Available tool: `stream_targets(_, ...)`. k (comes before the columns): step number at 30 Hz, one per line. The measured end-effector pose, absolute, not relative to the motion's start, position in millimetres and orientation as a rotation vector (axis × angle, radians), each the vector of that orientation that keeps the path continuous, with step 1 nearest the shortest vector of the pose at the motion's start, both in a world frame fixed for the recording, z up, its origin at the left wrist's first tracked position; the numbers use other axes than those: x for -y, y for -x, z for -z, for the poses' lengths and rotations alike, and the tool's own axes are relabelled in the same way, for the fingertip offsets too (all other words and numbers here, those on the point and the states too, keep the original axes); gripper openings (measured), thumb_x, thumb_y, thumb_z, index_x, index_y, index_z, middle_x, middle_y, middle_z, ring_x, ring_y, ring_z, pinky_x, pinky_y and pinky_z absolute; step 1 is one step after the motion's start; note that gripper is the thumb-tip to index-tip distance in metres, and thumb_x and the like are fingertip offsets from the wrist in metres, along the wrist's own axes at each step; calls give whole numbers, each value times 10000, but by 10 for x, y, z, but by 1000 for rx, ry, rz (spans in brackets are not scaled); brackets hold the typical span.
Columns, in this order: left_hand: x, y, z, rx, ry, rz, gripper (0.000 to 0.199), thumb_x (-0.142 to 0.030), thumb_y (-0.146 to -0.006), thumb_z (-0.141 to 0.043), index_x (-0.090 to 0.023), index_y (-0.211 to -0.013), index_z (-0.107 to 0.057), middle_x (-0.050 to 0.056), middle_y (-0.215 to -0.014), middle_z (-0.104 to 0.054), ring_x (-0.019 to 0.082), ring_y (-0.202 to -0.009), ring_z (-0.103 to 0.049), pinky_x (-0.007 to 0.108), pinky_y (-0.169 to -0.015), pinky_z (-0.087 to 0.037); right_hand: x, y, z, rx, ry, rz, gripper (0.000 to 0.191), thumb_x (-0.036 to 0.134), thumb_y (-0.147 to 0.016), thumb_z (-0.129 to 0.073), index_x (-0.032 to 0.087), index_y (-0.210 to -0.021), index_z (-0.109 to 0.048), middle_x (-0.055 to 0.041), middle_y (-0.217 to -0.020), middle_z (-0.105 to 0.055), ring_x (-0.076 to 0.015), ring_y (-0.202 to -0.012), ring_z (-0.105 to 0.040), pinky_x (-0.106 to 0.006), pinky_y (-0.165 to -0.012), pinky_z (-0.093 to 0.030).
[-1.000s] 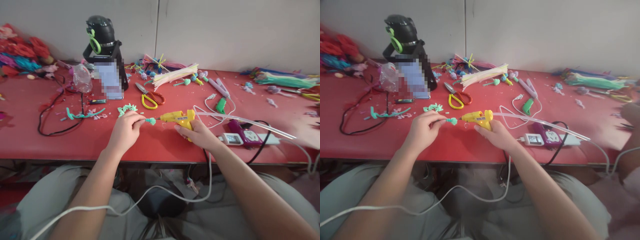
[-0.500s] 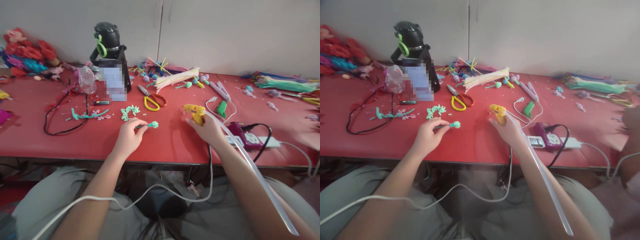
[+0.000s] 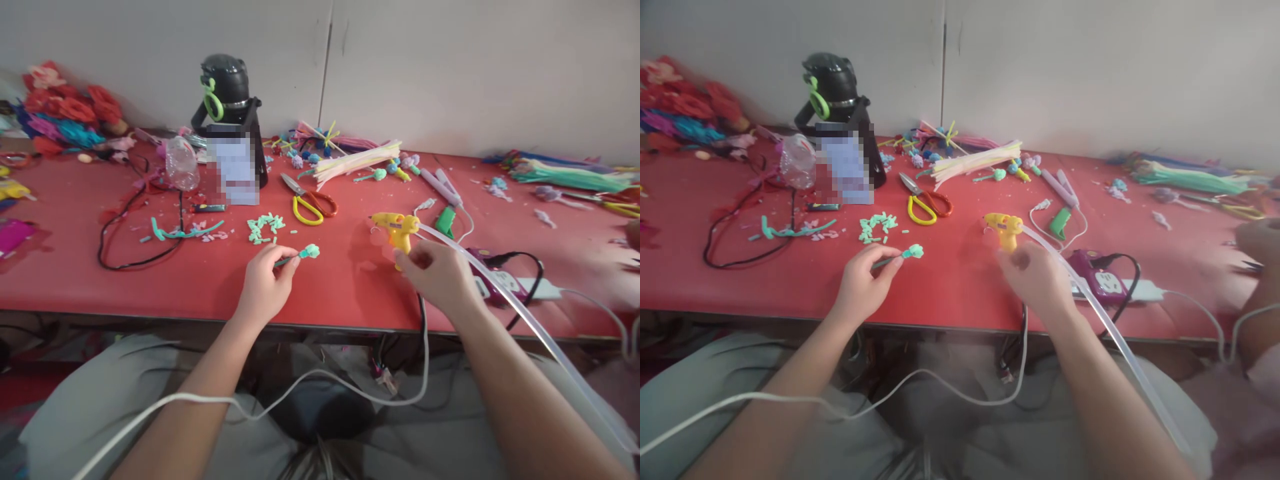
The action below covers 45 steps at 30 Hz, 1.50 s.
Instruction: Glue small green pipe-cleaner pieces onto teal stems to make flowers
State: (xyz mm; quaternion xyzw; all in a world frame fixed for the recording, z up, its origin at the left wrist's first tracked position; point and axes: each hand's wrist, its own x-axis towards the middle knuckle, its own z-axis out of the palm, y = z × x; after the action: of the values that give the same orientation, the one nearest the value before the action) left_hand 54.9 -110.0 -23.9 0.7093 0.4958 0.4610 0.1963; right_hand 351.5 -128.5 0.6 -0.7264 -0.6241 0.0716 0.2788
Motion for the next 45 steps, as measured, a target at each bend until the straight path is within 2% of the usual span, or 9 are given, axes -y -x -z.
stream_targets(6,1163,-577,229,-1410,-1896,-1354,126,-299,-952,-605,-190,-904,-648,55,-894,-703,190,-836,-671,286,-709,-514,1086,-2753,135,2129,1411,-444,97,263,-927,-572,215,-874,-636,-76,-913,-696,-224,-805,-627,-353,-720,-454)
stream_targets(12,1247,-581,209,-1337,-1574,-1457,186,-387,-970,-618,-202,-963,-603,30,-828,-675,144,-688,-624,236,-561,-467,394,-2183,223,2048,1212,-610,150,103,-846,-590,173,-929,-694,-60,-901,-703,-180,-793,-608,-299,-744,-466)
stream_targets(15,1299,-581,200,-1194,-1483,-1496,181,-385,-1005,-580,-210,-976,-547,1,-777,-652,108,-583,-556,230,-538,-442,166,-1948,218,2046,1087,-692,135,132,-878,-605,157,-948,-718,-60,-911,-700,-167,-797,-606,-286,-750,-468)
stream_targets(22,1334,-580,206,-1113,-1428,-1503,173,-374,-1021,-565,-210,-978,-530,-6,-768,-654,103,-587,-550,241,-572,-454,-59,-1489,166,2254,1133,-635,162,199,-905,-675,171,-1031,-774,-69,-960,-655,-173,-839,-587,-297,-755,-435)
stream_targets(31,1319,-582,195,-1115,-1392,-1518,212,-406,-1010,-575,-212,-943,-525,-9,-743,-645,105,-559,-535,245,-544,-439,-87,-1349,151,2300,1144,-578,100,143,-890,-619,184,-849,-700,-77,-977,-668,-205,-881,-600,-305,-702,-419)
stream_targets(36,1301,-585,206,-1115,-1352,-1547,193,-388,-1005,-586,-211,-949,-534,-6,-750,-653,104,-562,-538,241,-537,-433,-64,-1475,183,2146,1108,-640,100,140,-906,-556,155,-941,-649,-75,-913,-687,-183,-833,-612,-306,-763,-459)
stream_targets(40,1257,-587,201,-1153,-1375,-1537,192,-386,-1001,-587,-206,-951,-540,2,-755,-687,99,-545,-540,234,-529,-431,121,-1798,152,2011,1041,-692,294,113,-866,-504,129,-1125,-641,-79,-926,-683,-192,-841,-619,-323,-793,-481)
stream_targets(42,1220,-581,193,-1187,-1426,-1505,195,-392,-1002,-581,-200,-980,-568,17,-782,-716,101,-547,-547,237,-538,-441,289,-2024,127,2033,1030,-678,272,112,-867,-485,144,-1053,-679,-99,-975,-689,-210,-911,-633,-349,-855,-488)
stream_targets(45,1154,-578,176,-1223,-1527,-1430,228,-410,-998,-584,-188,-1004,-636,48,-845,-759,111,-567,-567,251,-570,-471,593,-2372,114,1950,1127,-795,187,198,-908,-524,180,-952,-706,-96,-987,-717,-218,-915,-667,-370,-841,-516)
